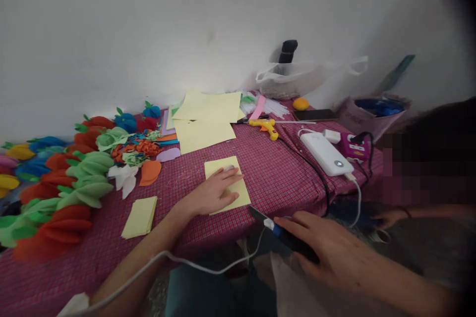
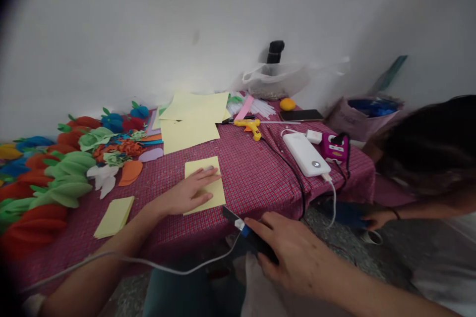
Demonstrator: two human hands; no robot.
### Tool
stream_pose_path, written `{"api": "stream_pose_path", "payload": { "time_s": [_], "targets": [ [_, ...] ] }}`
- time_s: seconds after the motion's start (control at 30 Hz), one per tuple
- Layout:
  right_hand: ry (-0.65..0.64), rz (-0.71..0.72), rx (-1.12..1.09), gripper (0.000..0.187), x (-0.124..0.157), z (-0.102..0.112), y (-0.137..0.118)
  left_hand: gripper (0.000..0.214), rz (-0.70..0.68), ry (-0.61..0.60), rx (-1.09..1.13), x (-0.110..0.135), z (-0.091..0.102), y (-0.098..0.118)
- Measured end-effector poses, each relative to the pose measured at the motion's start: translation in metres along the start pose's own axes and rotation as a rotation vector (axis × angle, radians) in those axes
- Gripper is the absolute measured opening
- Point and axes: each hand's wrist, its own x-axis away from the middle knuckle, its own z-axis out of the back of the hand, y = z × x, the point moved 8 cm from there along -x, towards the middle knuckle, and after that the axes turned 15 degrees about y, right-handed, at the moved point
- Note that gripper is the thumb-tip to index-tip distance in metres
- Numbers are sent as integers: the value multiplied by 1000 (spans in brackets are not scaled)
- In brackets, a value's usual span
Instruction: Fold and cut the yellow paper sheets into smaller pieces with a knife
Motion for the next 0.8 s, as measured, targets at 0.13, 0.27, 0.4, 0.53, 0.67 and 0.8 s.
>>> {"api": "stream_pose_path", "payload": {
  "time_s": [0.13, 0.27, 0.4, 0.53, 0.67, 0.8],
  "targets": [
    [-15, -2, 4, 61, -6, -6, 2, 53, -3, -30, 41, 3, 0, 0],
    [-18, -6, -9, 59, -7, -7, 1, 69, 0, -60, 53, 3, 0, 1],
    [7, -12, -24, 59, -9, -4, 3, 88, -23, -78, 48, 3, -4, 1],
    [44, -8, -19, 60, -9, -2, 6, 86, -35, -75, 30, 4, -6, -1],
    [35, -12, -18, 59, -9, -2, 6, 78, -34, -63, 29, 4, -5, -1],
    [36, -22, -15, 59, -9, -3, 4, 74, -35, -50, 27, 3, -3, 1]
  ]
}}
